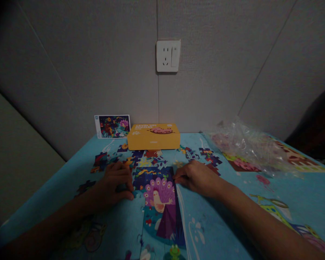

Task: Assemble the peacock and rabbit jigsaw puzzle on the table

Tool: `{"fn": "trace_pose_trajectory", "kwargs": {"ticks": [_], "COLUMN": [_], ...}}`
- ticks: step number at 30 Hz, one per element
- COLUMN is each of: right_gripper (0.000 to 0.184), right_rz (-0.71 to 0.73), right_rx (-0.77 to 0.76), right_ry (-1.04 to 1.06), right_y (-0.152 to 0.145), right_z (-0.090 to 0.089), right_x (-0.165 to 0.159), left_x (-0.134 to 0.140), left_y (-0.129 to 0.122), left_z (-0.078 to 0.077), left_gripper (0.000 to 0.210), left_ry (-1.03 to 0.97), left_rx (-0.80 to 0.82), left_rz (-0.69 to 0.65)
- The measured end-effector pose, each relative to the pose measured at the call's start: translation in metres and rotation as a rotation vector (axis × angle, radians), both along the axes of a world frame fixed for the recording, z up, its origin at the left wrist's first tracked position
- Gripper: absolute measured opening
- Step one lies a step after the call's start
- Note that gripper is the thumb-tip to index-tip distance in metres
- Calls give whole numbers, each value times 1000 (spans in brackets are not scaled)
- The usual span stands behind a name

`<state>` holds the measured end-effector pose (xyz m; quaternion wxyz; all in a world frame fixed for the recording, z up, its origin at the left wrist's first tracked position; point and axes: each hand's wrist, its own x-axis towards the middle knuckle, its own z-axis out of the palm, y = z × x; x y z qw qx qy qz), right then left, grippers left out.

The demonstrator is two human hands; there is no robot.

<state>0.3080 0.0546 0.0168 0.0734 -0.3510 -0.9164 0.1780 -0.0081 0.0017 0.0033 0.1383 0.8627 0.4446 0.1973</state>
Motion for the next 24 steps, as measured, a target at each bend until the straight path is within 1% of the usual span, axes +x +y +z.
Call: {"fn": "trace_pose_trajectory", "kwargs": {"ticks": [13,19,24], "right_gripper": [18,18,19], "right_rz": [-16,-17,-16], "right_rx": [-9,14,17], "right_ry": [-19,-12,0], "right_y": [-2,-1,-2], "right_z": [4,1,2], "right_x": [-3,-2,-2], "left_x": [1,0,0], "left_y": [1,1,0], "left_z": [3,2,0], "left_gripper": [17,19,17], "left_ry": [8,12,26], "left_rx": [-10,-5,3], "left_rz": [-6,-5,-13]}}
